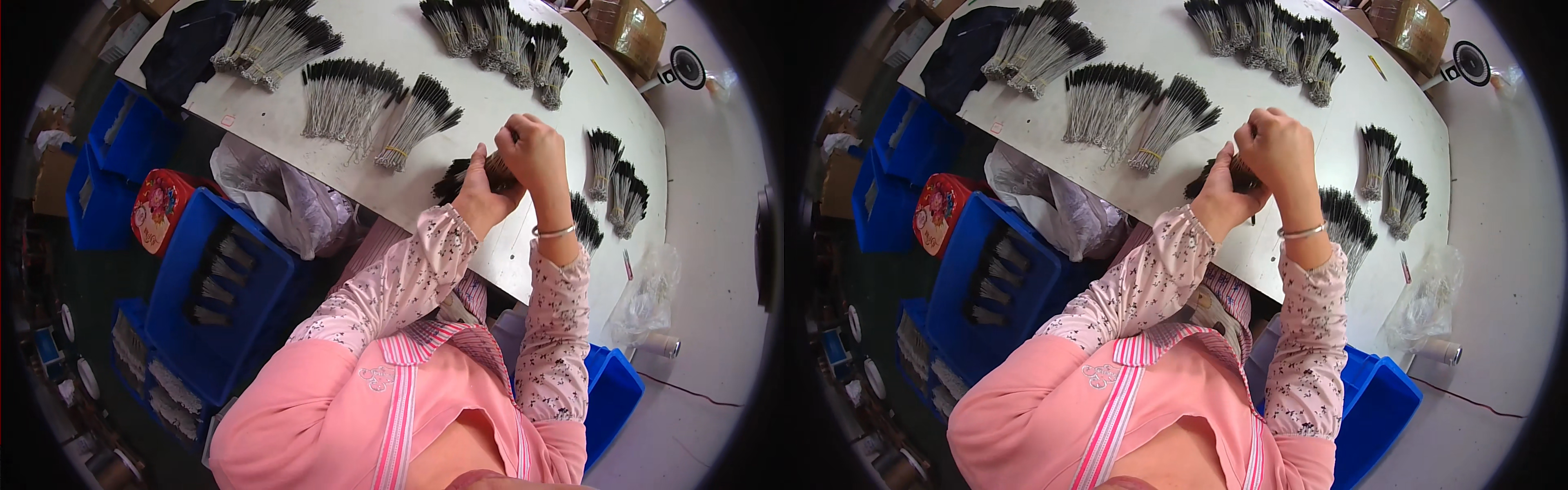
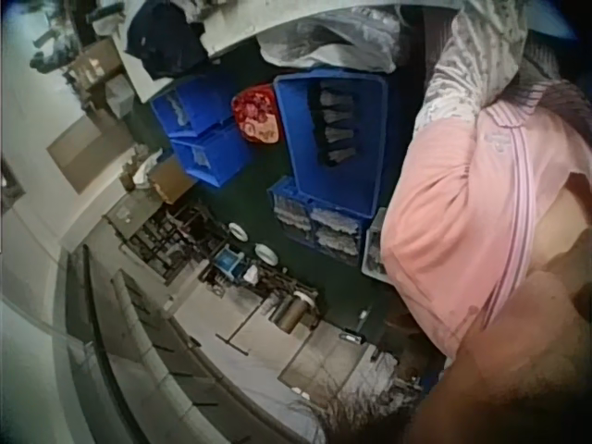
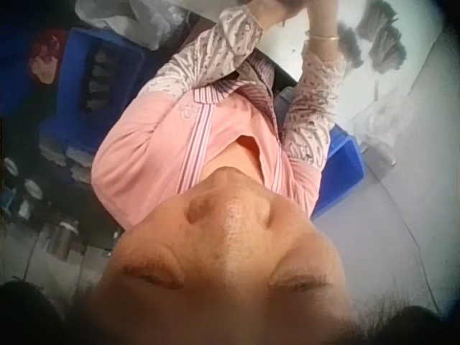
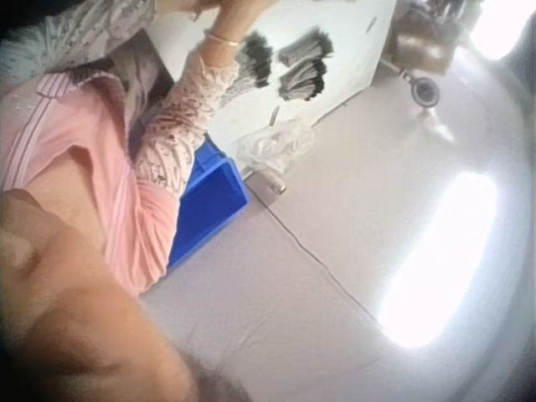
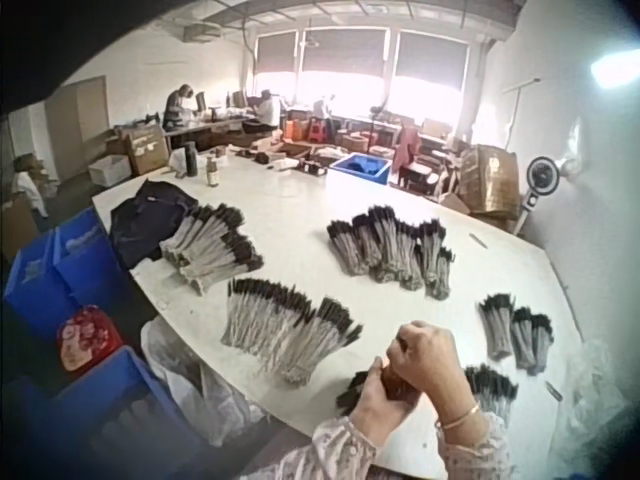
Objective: The person gathers bundles of wire brushes from a table and a blue bin, aligns them by hand, and secures them with rubber bands. The person repeatedly picks up loose bundles, arranges them into neat stacks, and ties them together before placing the finished bundles back into the bin or on the table.
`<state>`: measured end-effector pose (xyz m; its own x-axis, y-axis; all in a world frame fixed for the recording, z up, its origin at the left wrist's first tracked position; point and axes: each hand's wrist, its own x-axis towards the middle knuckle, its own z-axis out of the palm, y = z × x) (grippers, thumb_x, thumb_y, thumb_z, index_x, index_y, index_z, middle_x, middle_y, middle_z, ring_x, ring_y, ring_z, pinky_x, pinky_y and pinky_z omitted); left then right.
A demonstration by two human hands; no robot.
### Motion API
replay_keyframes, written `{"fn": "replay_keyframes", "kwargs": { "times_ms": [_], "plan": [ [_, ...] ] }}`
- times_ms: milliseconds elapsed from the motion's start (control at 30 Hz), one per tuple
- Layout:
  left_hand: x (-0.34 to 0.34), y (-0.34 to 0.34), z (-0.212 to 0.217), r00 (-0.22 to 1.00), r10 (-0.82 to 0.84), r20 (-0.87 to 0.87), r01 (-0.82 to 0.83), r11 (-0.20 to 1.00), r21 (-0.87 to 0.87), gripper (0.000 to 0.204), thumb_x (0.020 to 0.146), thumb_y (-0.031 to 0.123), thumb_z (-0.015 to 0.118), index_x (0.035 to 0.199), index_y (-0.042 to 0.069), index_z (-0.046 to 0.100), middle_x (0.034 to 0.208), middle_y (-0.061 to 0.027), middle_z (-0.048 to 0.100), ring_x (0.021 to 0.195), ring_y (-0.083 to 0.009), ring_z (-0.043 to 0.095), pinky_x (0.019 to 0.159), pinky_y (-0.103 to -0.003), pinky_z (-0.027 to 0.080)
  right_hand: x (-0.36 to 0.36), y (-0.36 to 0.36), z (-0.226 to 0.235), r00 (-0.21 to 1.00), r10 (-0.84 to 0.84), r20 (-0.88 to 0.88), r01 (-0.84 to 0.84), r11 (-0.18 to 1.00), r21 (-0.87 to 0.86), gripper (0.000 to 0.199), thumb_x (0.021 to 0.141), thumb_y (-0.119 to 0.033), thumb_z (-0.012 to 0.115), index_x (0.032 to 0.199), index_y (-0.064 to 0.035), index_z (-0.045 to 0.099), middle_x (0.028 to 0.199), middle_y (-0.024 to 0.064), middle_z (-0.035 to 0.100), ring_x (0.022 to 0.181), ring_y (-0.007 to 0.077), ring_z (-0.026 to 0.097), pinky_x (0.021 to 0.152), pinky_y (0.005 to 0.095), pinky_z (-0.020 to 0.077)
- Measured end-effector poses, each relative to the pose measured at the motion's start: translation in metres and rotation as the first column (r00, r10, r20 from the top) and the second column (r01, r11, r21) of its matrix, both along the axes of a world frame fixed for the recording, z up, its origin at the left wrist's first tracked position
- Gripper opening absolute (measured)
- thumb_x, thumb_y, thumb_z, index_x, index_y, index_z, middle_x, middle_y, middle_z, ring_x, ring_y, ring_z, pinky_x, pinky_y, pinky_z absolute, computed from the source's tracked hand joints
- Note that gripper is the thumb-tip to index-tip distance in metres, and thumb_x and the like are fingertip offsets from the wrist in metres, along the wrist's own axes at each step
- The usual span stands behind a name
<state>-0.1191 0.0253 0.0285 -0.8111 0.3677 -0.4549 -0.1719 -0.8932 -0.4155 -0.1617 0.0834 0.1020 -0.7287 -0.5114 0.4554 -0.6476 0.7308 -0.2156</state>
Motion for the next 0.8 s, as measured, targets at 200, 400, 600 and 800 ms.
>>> {"fn": "replay_keyframes", "kwargs": {
  "times_ms": [200, 400, 600, 800],
  "plan": [
    [0.01, 0.014, -0.022, 0.915, 0.064, -0.398, -0.05, 0.998, 0.045, 0.053, 0.093, 0.054, 0.038, 0.125, 0.013, 0.048, 0.125, -0.007, 0.053, 0.115, -0.0248, 0.051, 0.097, -0.039, 0.044, 0.023, 0.017, 0.012, 0.959, 0.284, -0.008, -0.284, 0.959, -0.019, 0.04, 0.071, -0.039, 0.068, 0.089, -0.0039, 0.062, 0.086, 0.0139, 0.06, 0.071, 0.0314, 0.06, 0.062, 0.0385, 0.0492],
    [0.031, 0.022, -0.037, 0.876, -0.019, -0.482, -0.016, 0.998, -0.068, 0.047, 0.094, 0.048, 0.038, 0.118, 0.009, 0.051, 0.122, -0.0109, 0.053, 0.113, -0.0229, 0.052, 0.097, -0.039, 0.043, 0.057, 0.029, 0.015, 0.904, 0.331, -0.273, -0.284, 0.938, 0.196, 0.028, 0.065, -0.027, 0.073, 0.081, -0.0087, 0.059, 0.079, 0.0062, 0.054, 0.065, 0.0229, 0.056, 0.054, 0.0327, 0.0466],
    [0.036, 0.033, 0.008, 0.961, 0.04, -0.274, -0.052, 0.998, -0.037, 0.036, 0.079, 0.047, 0.067, 0.074, 0.012, 0.059, 0.074, -0.0014, 0.063, 0.073, -0.0144, 0.06, 0.07, -0.03, 0.052, 0.066, 0.02, 0.031, 0.918, 0.247, -0.31, -0.213, 0.967, 0.139, 0.011, 0.069, -0.011, 0.067, 0.075, -0.0072, 0.058, 0.073, 0.0066, 0.056, 0.059, 0.0239, 0.057, 0.051, 0.0341, 0.0457],
    [0.033, 0.02, -0.011, 1.0, 0.018, -0.016, -0.018, 1.0, 0.008, 0.04, 0.073, 0.054, 0.069, 0.073, 0.016, 0.058, 0.076, 0.0014, 0.064, 0.071, -0.0149, 0.062, 0.066, -0.032, 0.055, 0.054, 0.004, 0.002, 0.935, 0.298, -0.192, -0.27, 0.95, 0.157, 0.01, 0.075, -0.012, 0.066, 0.078, -0.0051, 0.059, 0.073, 0.0076, 0.058, 0.059, 0.0259, 0.057, 0.052, 0.0341, 0.0459]
  ]
}}
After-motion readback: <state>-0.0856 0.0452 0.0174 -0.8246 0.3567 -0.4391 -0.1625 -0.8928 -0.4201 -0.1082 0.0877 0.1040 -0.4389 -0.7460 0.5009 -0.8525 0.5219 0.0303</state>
